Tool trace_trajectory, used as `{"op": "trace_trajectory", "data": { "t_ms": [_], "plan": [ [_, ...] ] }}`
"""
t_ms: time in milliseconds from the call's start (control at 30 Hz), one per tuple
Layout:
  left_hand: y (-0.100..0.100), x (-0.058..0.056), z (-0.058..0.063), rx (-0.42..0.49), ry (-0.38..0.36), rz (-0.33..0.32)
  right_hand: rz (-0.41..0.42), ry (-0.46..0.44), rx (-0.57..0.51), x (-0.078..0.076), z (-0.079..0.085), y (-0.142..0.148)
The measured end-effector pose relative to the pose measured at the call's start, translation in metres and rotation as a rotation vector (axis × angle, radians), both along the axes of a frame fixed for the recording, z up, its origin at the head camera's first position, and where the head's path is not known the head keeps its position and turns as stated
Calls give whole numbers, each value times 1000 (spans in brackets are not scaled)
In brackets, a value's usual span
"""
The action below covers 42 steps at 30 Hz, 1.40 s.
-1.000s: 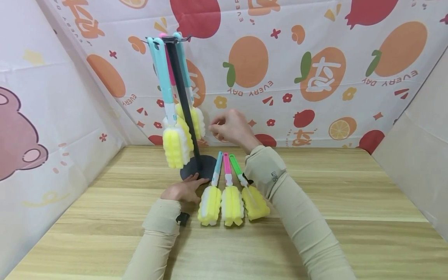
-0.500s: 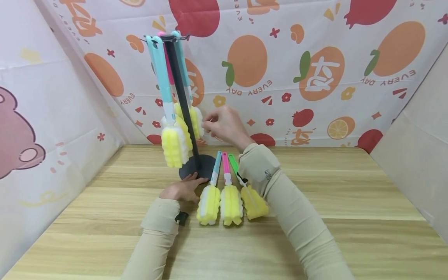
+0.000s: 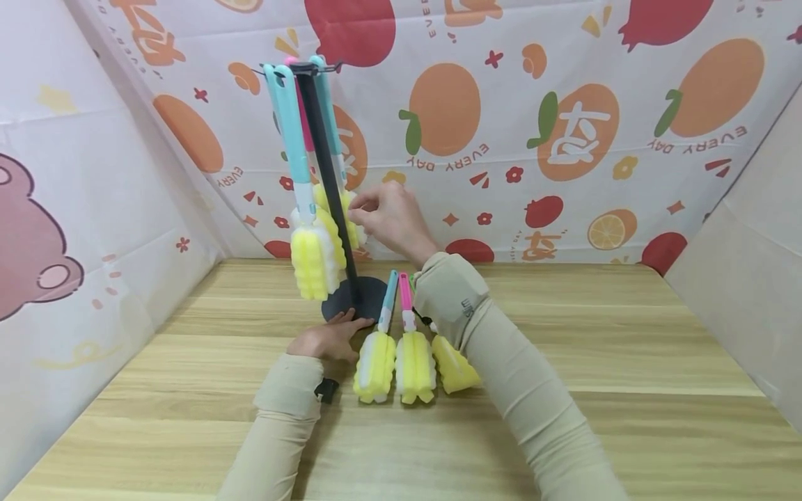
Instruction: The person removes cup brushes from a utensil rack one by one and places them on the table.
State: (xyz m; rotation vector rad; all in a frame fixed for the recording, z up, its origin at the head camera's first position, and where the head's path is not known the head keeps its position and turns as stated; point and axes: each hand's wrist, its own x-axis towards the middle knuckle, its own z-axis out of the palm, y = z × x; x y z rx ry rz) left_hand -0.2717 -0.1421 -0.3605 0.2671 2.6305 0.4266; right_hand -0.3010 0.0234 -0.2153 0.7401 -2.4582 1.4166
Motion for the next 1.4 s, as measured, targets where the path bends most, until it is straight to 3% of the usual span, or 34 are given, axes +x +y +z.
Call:
{"op": "trace_trajectory", "data": {
  "t_ms": [200,600,967,1300,1400],
  "plan": [
    [0,-1,0,-8,3,-6,21,-5,-96,4,-1,-14],
    [0,1,1,-12,7,-11,-66,75,-101,6,-8,-32],
    [0,1,-1,-9,22,-9,21,6,-185,6,-9,-45],
    [0,3,1,7,18,2,42,-95,-213,3,-7,-54],
    [-1,4,2,10,18,3,43,-90,-211,2,-7,-55]
  ]
}}
